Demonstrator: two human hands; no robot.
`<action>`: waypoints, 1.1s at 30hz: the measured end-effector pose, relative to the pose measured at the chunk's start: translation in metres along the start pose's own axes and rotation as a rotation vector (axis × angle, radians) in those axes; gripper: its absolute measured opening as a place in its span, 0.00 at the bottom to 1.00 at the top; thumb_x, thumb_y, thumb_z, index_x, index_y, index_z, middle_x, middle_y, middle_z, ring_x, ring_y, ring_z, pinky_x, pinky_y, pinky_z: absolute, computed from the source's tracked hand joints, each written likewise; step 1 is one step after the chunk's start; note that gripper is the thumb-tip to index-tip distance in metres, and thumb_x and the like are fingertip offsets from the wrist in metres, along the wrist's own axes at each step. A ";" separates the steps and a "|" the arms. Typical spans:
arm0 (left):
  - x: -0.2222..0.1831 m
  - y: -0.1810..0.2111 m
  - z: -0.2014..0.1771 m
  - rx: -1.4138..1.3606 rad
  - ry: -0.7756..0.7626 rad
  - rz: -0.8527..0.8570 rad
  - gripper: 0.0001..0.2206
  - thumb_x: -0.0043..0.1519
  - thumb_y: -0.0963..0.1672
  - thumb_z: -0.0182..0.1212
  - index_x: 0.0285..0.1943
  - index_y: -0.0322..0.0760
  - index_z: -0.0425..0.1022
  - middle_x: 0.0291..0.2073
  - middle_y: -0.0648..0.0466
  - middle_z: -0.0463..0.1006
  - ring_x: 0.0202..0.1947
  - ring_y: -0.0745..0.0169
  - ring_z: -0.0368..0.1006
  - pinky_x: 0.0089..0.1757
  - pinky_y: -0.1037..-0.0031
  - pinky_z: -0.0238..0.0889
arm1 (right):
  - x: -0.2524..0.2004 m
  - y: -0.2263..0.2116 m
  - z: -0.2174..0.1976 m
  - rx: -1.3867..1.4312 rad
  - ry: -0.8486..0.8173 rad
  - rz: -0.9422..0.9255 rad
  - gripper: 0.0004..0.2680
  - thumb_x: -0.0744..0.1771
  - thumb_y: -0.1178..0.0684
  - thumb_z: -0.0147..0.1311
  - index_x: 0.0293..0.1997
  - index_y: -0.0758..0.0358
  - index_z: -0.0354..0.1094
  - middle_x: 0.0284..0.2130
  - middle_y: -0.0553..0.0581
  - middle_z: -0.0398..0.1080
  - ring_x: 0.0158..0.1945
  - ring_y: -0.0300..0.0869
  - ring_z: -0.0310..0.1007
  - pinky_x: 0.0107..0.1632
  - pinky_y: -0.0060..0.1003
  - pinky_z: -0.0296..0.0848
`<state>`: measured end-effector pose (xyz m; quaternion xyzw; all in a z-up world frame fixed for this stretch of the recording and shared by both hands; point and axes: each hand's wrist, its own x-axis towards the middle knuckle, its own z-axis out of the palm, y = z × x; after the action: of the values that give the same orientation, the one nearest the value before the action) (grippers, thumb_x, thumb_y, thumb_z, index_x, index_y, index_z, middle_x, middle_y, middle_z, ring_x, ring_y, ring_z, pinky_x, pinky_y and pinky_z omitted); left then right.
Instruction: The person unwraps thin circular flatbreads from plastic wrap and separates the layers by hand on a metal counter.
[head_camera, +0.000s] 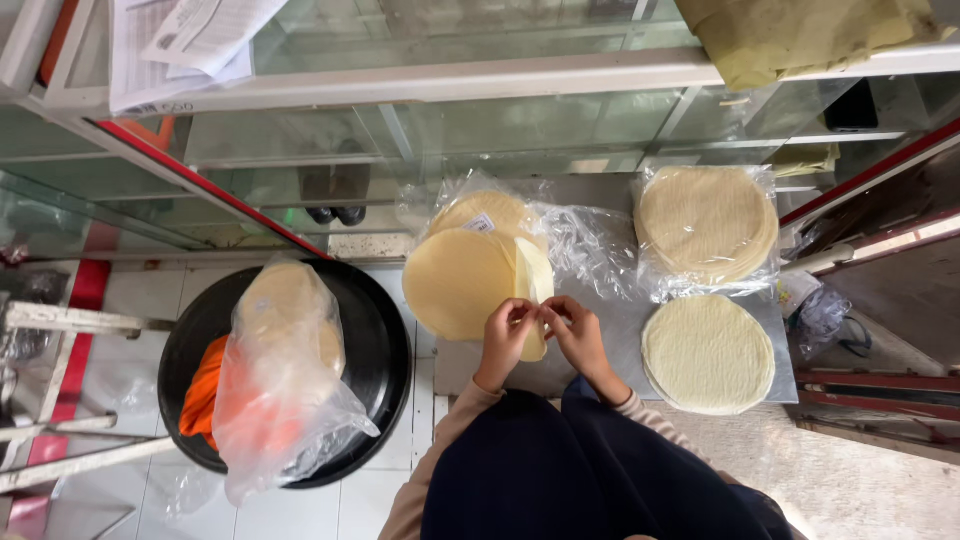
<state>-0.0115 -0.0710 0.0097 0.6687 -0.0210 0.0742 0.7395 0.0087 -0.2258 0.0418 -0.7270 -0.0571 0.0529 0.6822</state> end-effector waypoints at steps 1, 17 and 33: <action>-0.004 0.001 0.006 -0.013 -0.006 -0.036 0.05 0.66 0.39 0.60 0.46 0.26 0.74 0.40 0.50 0.81 0.42 0.68 0.79 0.44 0.76 0.72 | -0.004 0.000 -0.005 -0.036 -0.003 -0.025 0.07 0.68 0.58 0.54 0.46 0.74 0.72 0.35 0.58 0.77 0.37 0.37 0.77 0.33 0.33 0.79; -0.032 -0.047 0.084 -0.133 0.328 -0.001 0.05 0.70 0.41 0.54 0.51 0.32 0.65 0.37 0.54 0.71 0.37 0.71 0.65 0.40 0.76 0.61 | -0.016 0.078 -0.063 0.567 -0.152 0.246 0.09 0.75 0.50 0.41 0.47 0.64 0.65 0.36 0.51 0.68 0.40 0.35 0.69 0.44 0.35 0.73; -0.052 -0.001 0.144 0.187 0.173 -0.089 0.09 0.72 0.45 0.48 0.51 0.32 0.65 0.27 0.46 0.74 0.24 0.56 0.71 0.30 0.66 0.64 | -0.052 0.037 -0.106 -0.200 -0.127 0.053 0.10 0.71 0.51 0.49 0.42 0.69 0.69 0.23 0.62 0.73 0.25 0.45 0.73 0.30 0.39 0.70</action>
<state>-0.0526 -0.2184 0.0175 0.7260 0.0796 0.1006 0.6756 -0.0264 -0.3406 0.0116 -0.7879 -0.0862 0.1110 0.5996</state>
